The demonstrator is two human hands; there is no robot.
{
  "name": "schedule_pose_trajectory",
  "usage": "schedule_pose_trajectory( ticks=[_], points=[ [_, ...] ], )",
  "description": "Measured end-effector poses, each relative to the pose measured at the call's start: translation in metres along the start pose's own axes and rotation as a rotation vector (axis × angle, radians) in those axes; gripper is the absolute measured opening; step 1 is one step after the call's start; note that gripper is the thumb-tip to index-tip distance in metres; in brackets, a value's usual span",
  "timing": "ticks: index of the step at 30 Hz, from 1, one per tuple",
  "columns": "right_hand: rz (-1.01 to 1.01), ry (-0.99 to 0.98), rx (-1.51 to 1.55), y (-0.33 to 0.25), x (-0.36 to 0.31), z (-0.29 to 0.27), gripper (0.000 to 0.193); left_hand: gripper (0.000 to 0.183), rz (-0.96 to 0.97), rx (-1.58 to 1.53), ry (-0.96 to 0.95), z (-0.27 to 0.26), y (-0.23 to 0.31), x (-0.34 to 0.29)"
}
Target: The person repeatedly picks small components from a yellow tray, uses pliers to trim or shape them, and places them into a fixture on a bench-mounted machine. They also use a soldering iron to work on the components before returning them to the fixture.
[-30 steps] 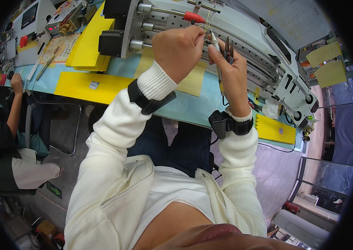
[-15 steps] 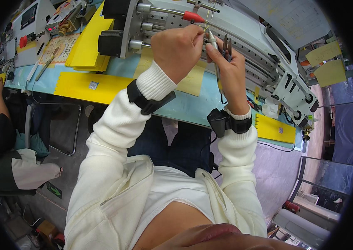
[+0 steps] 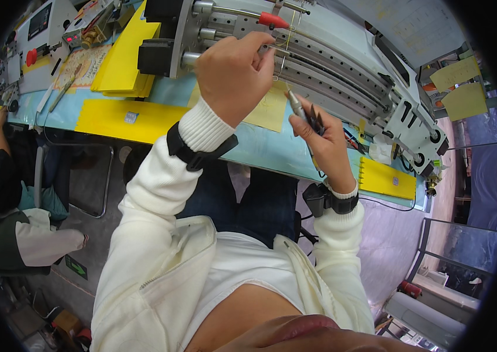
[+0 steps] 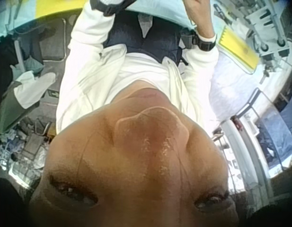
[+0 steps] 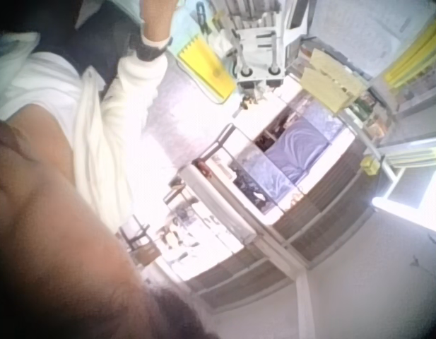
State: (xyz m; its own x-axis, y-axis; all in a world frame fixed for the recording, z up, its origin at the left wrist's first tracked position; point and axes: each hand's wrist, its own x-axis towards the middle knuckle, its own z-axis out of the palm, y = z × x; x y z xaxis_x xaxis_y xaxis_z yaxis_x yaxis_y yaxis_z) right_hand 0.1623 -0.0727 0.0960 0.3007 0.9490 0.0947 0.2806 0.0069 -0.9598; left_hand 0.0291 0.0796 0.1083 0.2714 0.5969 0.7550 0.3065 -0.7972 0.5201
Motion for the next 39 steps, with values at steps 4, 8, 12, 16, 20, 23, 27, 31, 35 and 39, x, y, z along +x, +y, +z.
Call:
schedule_pose_trajectory(
  ticks=[4, 8, 12, 16, 20, 23, 27, 31, 35, 39],
  points=[
    [0.062, -0.083, -0.238, 0.035, -0.009, 0.007, 0.046, 0.021, 0.1, 0.031, 0.091, -0.019, 0.0, -0.021],
    [-0.112, 0.02, -0.768, 0.059, -0.002, 0.016, 0.046, 0.02, 0.15, -0.024, 0.083, -0.021, 0.003, -0.046],
    [-0.106, 0.087, -0.859, 0.054, -0.009, 0.018, 0.049, 0.012, 0.194, 0.027, 0.043, -0.006, 0.001, -0.056],
    [-0.087, -0.023, -0.452, 0.029, -0.023, 0.008, 0.048, 0.014, 0.208, 0.146, 0.063, 0.004, 0.005, -0.06],
    [-0.304, 0.162, -0.455, 0.015, -0.02, 0.006, 0.039, 0.01, 0.142, 0.084, 0.085, -0.003, 0.021, -0.069],
    [-0.49, 0.365, -0.589, 0.018, -0.008, 0.013, 0.04, 0.011, 0.091, 0.048, 0.077, -0.009, 0.024, -0.068],
    [-0.608, 0.475, -0.636, 0.029, 0.008, 0.026, 0.039, 0.011, 0.112, -0.026, 0.08, -0.003, 0.017, -0.054],
    [-0.635, 0.537, -0.7, 0.036, 0.018, 0.031, 0.033, 0.009, 0.017, -0.162, 0.035, 0.009, 0.014, -0.047],
    [-0.635, 0.547, -0.724, 0.039, 0.02, 0.032, 0.032, 0.006, -0.148, -0.31, 0.016, 0.011, 0.018, -0.05],
    [-0.649, 0.551, -0.742, 0.04, 0.021, 0.033, 0.032, 0.005, -0.232, -0.37, -0.005, 0.008, 0.02, -0.05]
  ],
)
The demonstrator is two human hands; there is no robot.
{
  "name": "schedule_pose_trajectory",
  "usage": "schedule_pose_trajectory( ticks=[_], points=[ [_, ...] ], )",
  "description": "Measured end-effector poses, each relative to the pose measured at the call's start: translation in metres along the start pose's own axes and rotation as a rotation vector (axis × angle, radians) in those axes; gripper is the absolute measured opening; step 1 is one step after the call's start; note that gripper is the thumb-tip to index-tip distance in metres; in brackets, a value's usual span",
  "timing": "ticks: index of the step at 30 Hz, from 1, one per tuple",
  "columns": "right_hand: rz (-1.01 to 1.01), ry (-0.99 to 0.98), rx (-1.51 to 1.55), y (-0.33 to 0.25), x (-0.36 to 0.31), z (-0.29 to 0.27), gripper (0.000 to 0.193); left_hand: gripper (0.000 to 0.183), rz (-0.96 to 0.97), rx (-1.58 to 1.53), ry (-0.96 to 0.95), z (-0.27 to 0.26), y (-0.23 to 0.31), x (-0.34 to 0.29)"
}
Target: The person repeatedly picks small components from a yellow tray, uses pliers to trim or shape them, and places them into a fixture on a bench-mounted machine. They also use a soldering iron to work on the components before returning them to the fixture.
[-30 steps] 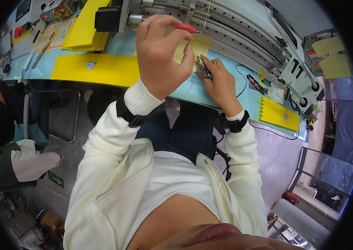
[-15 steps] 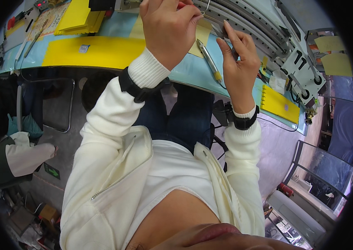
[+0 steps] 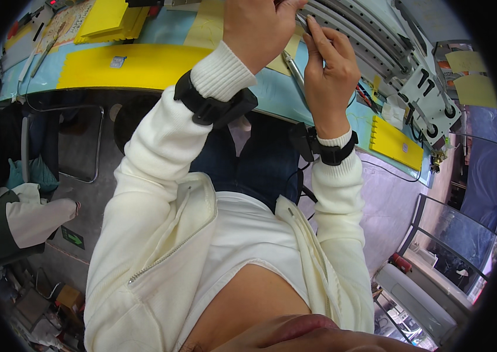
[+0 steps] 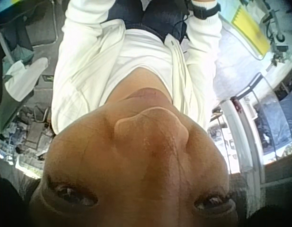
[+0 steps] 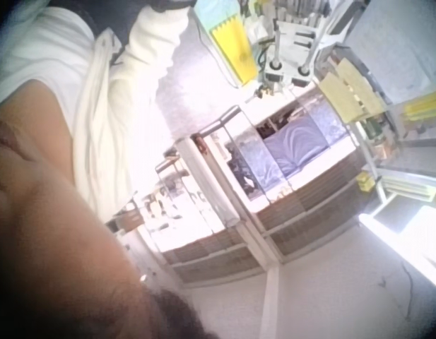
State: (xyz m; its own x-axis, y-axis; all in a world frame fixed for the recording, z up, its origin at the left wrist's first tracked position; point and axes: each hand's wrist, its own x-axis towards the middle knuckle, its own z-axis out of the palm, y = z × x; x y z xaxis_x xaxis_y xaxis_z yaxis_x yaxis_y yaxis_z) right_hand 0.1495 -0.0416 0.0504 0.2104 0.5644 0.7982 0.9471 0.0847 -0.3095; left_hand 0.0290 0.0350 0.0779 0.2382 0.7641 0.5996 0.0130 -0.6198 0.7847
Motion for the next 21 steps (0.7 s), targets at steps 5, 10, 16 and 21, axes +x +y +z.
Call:
schedule_pose_trajectory(
  ticks=[5, 10, 16, 21],
  points=[
    [0.0, 0.0, -0.021, 0.0003, 0.0002, 0.0038, 0.033, 0.005, -0.001, -0.003, -0.002, -0.0012, 0.0009, 0.0017],
    [-0.01, 0.009, -0.045, 0.0014, 0.0005, 0.0059, 0.036, 0.006, -0.015, -0.004, -0.009, -0.0018, 0.0018, 0.002],
    [-0.031, 0.008, -0.078, 0.0014, -0.0002, 0.0055, 0.037, 0.005, -0.032, -0.02, -0.018, -0.0018, 0.0024, 0.0011],
    [-0.053, 0.022, -0.092, 0.0011, -0.0003, 0.0071, 0.044, 0.005, -0.01, -0.036, -0.012, -0.0011, 0.0017, 0.0026]
  ],
)
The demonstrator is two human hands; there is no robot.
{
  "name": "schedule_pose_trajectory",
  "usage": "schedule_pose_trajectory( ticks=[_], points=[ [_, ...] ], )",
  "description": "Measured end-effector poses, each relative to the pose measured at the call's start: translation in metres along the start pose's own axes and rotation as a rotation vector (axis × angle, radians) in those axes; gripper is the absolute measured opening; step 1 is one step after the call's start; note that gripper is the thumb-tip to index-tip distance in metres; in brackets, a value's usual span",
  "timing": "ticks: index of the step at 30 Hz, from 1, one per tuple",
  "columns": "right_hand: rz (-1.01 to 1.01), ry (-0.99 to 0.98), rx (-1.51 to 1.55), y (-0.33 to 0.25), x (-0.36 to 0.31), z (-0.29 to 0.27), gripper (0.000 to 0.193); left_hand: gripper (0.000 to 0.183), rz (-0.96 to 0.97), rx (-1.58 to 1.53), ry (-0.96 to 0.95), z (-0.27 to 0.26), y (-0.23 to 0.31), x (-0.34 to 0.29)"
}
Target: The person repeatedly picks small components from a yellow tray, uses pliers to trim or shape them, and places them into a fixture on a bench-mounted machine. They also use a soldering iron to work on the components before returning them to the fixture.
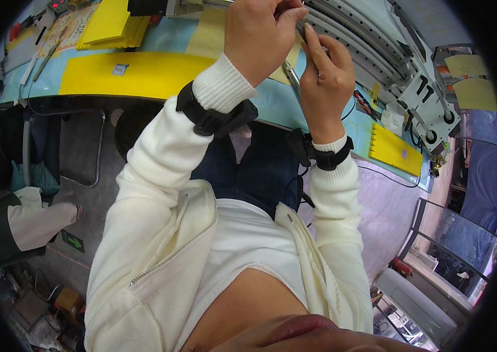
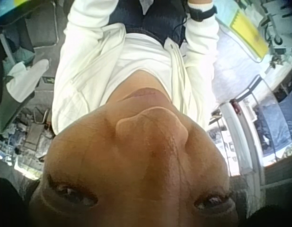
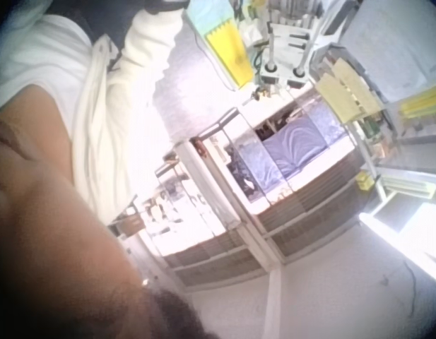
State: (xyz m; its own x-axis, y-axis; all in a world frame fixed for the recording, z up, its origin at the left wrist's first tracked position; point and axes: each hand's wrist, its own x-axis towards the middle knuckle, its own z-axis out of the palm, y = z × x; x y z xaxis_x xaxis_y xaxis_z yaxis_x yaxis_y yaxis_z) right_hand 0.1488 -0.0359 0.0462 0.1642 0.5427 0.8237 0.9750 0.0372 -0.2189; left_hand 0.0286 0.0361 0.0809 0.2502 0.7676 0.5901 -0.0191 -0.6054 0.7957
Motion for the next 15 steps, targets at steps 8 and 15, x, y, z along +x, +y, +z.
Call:
schedule_pose_trajectory(
  ticks=[8, 15],
  points=[
    [0.002, 0.021, 0.007, -0.001, 0.001, 0.0, 0.047, 0.004, 0.048, 0.044, 0.02, -0.001, 0.006, -0.002],
    [0.029, 0.112, 0.013, -0.004, 0.016, -0.035, 0.04, 0.016, -0.167, -0.533, 0.11, -0.016, 0.009, -0.005]
  ],
)
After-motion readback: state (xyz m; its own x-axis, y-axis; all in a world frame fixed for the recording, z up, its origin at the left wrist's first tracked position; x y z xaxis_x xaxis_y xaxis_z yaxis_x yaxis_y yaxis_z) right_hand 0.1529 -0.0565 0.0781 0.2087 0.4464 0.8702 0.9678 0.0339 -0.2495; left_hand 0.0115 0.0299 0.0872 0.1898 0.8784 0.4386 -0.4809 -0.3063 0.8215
